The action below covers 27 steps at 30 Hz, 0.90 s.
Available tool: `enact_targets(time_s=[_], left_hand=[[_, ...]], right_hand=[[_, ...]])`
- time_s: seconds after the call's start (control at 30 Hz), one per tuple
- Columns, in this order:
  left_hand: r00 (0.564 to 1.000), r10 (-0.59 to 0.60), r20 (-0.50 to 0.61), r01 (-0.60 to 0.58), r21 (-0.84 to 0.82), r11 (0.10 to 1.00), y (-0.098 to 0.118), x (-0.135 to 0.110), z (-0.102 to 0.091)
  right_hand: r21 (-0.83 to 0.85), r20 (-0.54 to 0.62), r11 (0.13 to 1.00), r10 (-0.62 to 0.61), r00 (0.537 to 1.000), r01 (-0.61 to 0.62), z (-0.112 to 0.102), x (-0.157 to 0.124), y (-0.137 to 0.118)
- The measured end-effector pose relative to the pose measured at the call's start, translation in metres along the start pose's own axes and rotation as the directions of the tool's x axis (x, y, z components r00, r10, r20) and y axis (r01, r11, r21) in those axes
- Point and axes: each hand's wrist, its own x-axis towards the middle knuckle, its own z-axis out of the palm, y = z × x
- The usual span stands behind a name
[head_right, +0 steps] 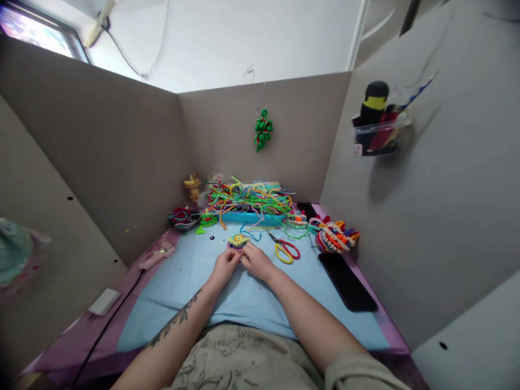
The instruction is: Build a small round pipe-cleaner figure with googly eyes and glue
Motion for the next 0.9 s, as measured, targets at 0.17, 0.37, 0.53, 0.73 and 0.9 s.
enact_targets(time_s=[0.17, 0.37, 0.53, 0.73, 0.9], left_hand=[[1.000, -0.014, 0.009, 0.014, -0.029, 0.999, 0.0006, 0.0004, 0.0014], [1.000, -0.015, -0.012, 0.015, 0.001, 1.000, -0.0026, 0.0007, 0.0032], [1.000, -0.005, -0.006, 0.005, -0.003, 1.000, 0.0004, -0.0001, 0.0014], [1.000, 0.007, -0.005, -0.007, -0.017, 1.000, 0.0025, -0.0020, -0.0004], [1.000, 0.026, 0.005, -0.026, 0.033, 0.999, 0.0048, -0.0044, -0.0007]], right_hand=[[-0.024, -0.002, 1.000, 0.007, 1.000, -0.007, 0.0016, 0.0019, -0.0001], [-0.040, 0.002, 0.999, 0.028, 1.000, -0.028, 0.0002, 0.0002, -0.0052], [-0.029, 0.030, 0.999, 0.032, 0.999, -0.031, 0.0009, -0.0020, -0.0036], [-0.072, 0.066, 0.997, 0.048, 0.997, -0.043, 0.0016, -0.0020, -0.0024], [-0.116, 0.070, 0.991, 0.072, 0.995, -0.063, 0.0014, -0.0033, -0.0015]])
